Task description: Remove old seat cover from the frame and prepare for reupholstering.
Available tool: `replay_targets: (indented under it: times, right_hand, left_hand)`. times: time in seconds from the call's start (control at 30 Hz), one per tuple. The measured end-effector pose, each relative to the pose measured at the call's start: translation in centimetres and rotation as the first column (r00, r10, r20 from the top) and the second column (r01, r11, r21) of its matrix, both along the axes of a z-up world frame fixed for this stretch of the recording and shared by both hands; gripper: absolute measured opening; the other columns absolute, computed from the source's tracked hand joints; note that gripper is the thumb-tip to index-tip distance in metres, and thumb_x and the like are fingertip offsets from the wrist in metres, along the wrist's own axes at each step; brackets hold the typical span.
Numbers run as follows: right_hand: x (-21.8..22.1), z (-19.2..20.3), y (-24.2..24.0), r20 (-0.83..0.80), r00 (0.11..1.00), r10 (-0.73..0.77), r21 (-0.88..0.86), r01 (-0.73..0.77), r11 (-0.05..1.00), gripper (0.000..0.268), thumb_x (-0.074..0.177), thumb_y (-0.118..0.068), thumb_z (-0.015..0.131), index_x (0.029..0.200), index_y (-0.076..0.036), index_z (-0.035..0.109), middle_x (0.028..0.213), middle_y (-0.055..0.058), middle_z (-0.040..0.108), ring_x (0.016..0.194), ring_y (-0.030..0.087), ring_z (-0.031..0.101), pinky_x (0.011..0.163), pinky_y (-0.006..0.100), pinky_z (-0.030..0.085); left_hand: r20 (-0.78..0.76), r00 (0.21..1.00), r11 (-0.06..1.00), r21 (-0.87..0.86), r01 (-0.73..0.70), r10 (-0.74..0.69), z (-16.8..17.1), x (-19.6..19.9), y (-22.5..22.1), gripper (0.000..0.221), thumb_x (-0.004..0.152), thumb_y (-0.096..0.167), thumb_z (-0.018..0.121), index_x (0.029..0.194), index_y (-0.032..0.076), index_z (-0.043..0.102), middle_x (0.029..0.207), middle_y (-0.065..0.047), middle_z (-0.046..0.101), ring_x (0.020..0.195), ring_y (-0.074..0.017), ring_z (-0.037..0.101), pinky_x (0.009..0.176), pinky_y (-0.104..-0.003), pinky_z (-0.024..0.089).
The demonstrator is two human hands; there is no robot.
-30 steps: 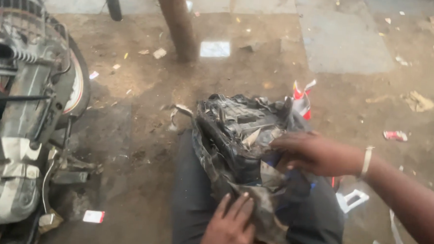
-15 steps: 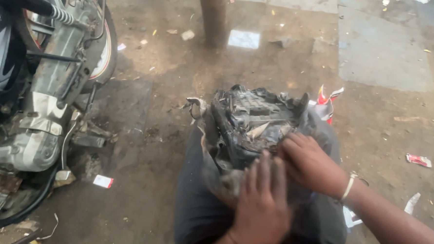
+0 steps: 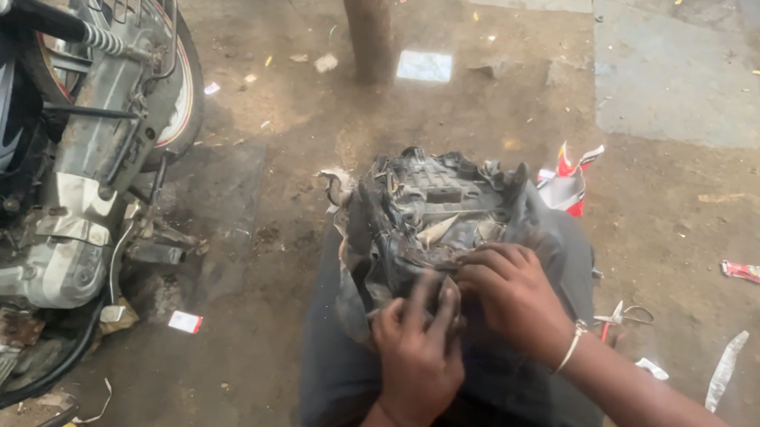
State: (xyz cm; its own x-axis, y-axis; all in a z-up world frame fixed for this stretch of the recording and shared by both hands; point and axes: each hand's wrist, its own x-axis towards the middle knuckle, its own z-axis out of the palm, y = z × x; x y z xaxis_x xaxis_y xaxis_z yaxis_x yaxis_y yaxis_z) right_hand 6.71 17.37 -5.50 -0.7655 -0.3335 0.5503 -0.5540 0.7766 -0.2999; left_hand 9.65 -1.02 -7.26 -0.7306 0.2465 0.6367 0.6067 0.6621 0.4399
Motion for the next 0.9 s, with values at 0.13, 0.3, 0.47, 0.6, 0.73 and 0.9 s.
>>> replay_targets:
  times: [0.13, 0.3, 0.47, 0.6, 0.73, 0.9]
  right_hand:
    - [0.5, -0.8, 0.6, 0.008, 1.000, -0.017, -0.051, 0.018, 0.999, 0.019, 0.078, -0.009, 0.071, 0.096, -0.007, 0.067, 0.102, 0.008, 0.069, 0.105, 0.030, 0.065, 0.096, 0.044, 0.046]
    - [1.2, -0.3, 0.7, 0.084, 0.996, 0.031, -0.320, -0.002, 0.947, 0.012, 0.085, -0.005, 0.070, 0.095, -0.006, 0.063, 0.098, 0.011, 0.066, 0.094, 0.029, 0.066, 0.085, 0.038, 0.053]
    - [2.2, 0.0, -2.3, 0.052, 0.992, 0.114, -0.501, -0.073, 0.863, 0.009, 0.096, -0.015, 0.065, 0.095, -0.007, 0.062, 0.091, 0.008, 0.062, 0.084, 0.024, 0.063, 0.077, 0.034, 0.053]
    - [3.7, -0.3, -5.9, -0.008, 0.976, 0.219, -0.540, -0.188, 0.820, 0.016, 0.102, -0.026, 0.062, 0.095, -0.011, 0.061, 0.088, 0.003, 0.061, 0.080, 0.020, 0.061, 0.077, 0.034, 0.049]
    - [4.4, -0.5, -6.3, 0.054, 0.944, 0.326, -0.446, -0.269, 0.854, 0.015, 0.101, -0.026, 0.066, 0.098, -0.012, 0.061, 0.092, 0.003, 0.063, 0.083, 0.021, 0.062, 0.081, 0.036, 0.048]
    - [5.6, 1.3, -7.4, 0.300, 0.926, 0.230, 0.030, -0.250, 0.968, 0.044, 0.073, -0.022, 0.073, 0.113, -0.005, 0.064, 0.099, 0.009, 0.064, 0.093, 0.030, 0.059, 0.079, 0.043, 0.046]
  left_hand:
    - [0.084, 0.989, 0.990, 0.079, 0.114, -0.120, -0.8, -0.2, -0.8, 0.034, 0.091, 0.013, 0.069, 0.124, 0.008, 0.075, 0.136, -0.004, 0.072, 0.101, -0.0273, 0.055, 0.100, -0.043, 0.039]
    - [0.123, 0.922, 0.902, 0.289, 0.322, -0.368, 1.4, -1.9, -2.6, 0.021, 0.085, 0.009, 0.075, 0.104, 0.018, 0.078, 0.116, 0.003, 0.078, 0.128, -0.0286, 0.062, 0.110, -0.043, 0.027]
    - [0.273, 0.797, 0.821, 0.380, 0.425, -0.539, 3.9, -4.7, -7.2, 0.011, 0.087, 0.016, 0.074, 0.098, 0.016, 0.079, 0.103, 0.003, 0.081, 0.112, -0.0207, 0.072, 0.107, -0.040, 0.032]
    - [0.362, 0.609, 0.697, 0.509, 0.505, -0.706, 3.7, -5.3, -11.5, 0.012, 0.089, 0.025, 0.073, 0.095, 0.016, 0.079, 0.099, 0.002, 0.080, 0.107, -0.0190, 0.072, 0.107, -0.037, 0.045]
    - [0.470, 0.581, 0.747, 0.423, 0.513, -0.665, 3.8, -3.3, -13.7, 0.007, 0.087, 0.022, 0.076, 0.089, 0.015, 0.078, 0.091, 0.000, 0.077, 0.102, -0.0206, 0.070, 0.104, -0.039, 0.039]
    - [0.396, 0.758, 0.854, 0.189, 0.485, -0.518, 1.6, 1.5, -13.5, 0.010, 0.088, 0.022, 0.077, 0.096, 0.016, 0.080, 0.094, 0.002, 0.077, 0.103, -0.0194, 0.070, 0.106, -0.042, 0.041]
